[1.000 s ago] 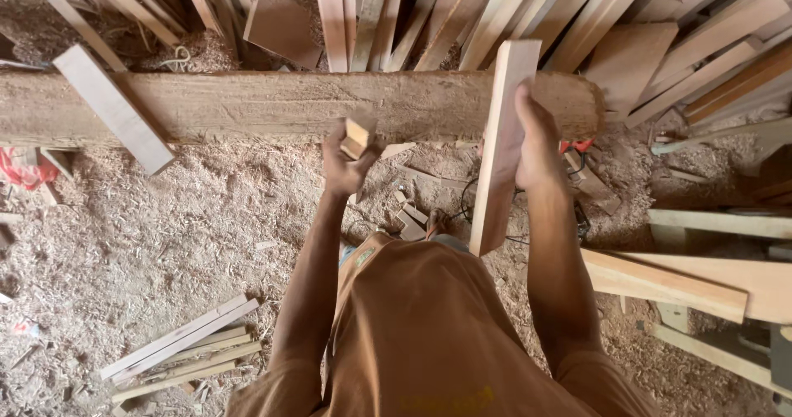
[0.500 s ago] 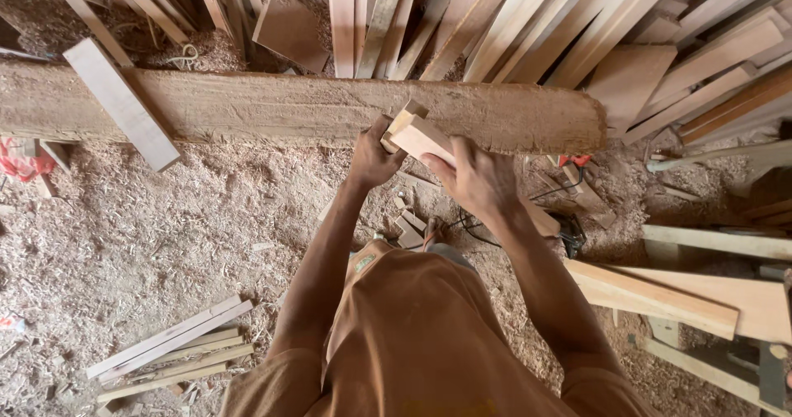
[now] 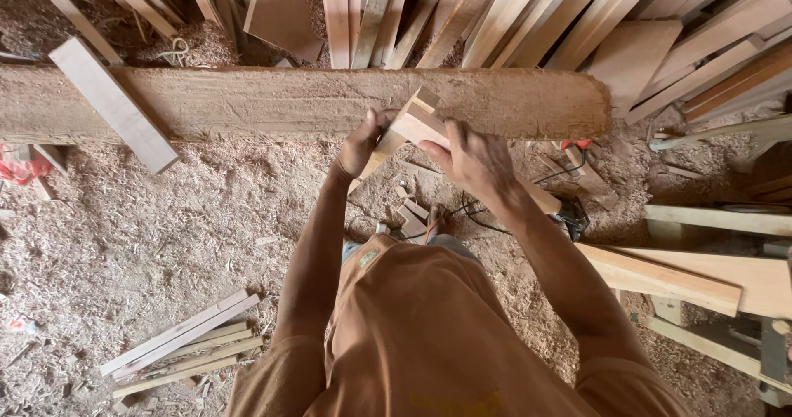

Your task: The person uses a circular saw to cut a long wooden plank into smaller pieces. They measure and mark the wood with a square and pencil, then make several cuts. The person also handles and stacks the cut pieces.

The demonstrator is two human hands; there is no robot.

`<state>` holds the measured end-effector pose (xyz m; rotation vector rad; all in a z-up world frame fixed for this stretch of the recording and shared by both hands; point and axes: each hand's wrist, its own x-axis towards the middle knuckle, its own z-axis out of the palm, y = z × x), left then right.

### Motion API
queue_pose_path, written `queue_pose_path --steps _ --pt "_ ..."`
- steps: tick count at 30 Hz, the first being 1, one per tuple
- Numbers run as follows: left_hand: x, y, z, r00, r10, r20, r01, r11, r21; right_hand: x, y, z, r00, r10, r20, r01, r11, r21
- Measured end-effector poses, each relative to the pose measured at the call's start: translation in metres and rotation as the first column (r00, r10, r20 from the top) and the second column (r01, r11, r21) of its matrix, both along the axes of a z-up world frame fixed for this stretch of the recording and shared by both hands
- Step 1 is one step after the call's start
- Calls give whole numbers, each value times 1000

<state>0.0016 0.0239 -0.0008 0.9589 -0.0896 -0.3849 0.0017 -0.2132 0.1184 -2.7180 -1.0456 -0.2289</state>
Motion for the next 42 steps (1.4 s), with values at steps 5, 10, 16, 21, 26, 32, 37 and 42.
queue_pose_path --steps 5,10,16,21,26,32,37,42 --pt "15 0 -25 995 -96 22 87 963 254 2 -1 3 999 29 43 -27 999 -28" --pt "19 -6 -46 988 -131 87 104 959 264 -4 -3 7 1000 10 25 -8 998 -56" --pt "24 -10 -37 975 -176 134 148 969 196 -11 2 22 996 -22 86 29 996 -82" --pt "23 -5 -23 968 -223 113 191 952 241 -13 7 30 998 -48 32 51 990 -128" --pt "27 -2 -18 953 -259 154 226 953 203 -14 13 30 997 -41 72 51 988 -147" --pt "32 0 -23 916 -322 239 289 943 164 -19 19 37 997 -39 61 46 991 -128" --pt "27 -1 -27 915 -324 242 278 938 206 -28 18 40 997 -74 18 76 987 -140" --pt "15 0 -20 914 -351 204 314 929 194 -35 10 36 983 -170 -72 158 975 -156"
